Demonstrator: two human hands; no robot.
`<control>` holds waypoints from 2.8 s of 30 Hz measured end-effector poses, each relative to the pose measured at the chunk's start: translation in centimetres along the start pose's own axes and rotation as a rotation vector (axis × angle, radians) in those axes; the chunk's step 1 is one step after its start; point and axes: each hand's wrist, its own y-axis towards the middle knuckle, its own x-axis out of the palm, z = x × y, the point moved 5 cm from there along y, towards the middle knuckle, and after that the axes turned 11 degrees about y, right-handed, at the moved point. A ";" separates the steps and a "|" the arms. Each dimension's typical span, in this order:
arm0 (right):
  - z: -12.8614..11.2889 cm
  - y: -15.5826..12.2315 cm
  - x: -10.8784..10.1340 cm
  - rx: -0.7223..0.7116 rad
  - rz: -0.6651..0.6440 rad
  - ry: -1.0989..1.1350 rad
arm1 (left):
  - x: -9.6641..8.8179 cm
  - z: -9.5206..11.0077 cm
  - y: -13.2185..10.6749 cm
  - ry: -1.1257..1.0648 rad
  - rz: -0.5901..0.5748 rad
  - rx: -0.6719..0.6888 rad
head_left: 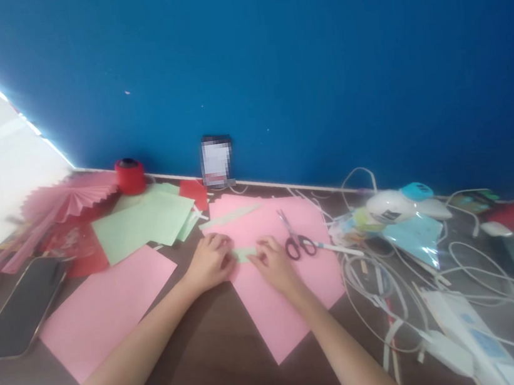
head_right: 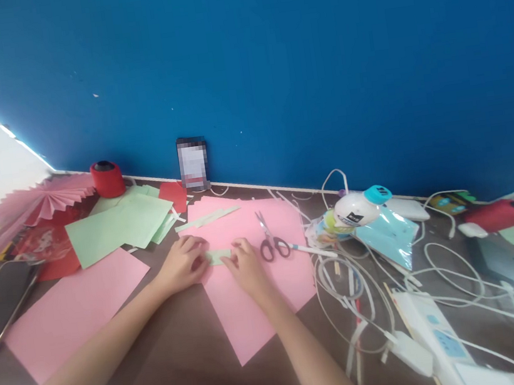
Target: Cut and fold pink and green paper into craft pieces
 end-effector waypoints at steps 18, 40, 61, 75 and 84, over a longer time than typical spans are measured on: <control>0.5 0.1 0.0 0.024 -0.002 0.046 | -0.4 -0.1 0.1 -0.022 -0.065 -0.014; -1.8 -0.9 0.1 -0.015 0.142 -0.211 | 0.0 -0.3 0.0 -0.013 -0.159 -0.081; -0.3 -1.4 -0.6 -0.026 0.222 0.106 | -0.4 -0.9 0.1 -0.273 -0.003 -0.090; -2.1 -0.9 -1.8 0.093 0.223 0.369 | -0.4 -1.0 0.0 -0.850 -0.163 -0.218; -2.4 -1.2 -1.3 0.113 0.142 0.505 | 0.4 -2.4 -0.2 -0.968 -0.202 -0.326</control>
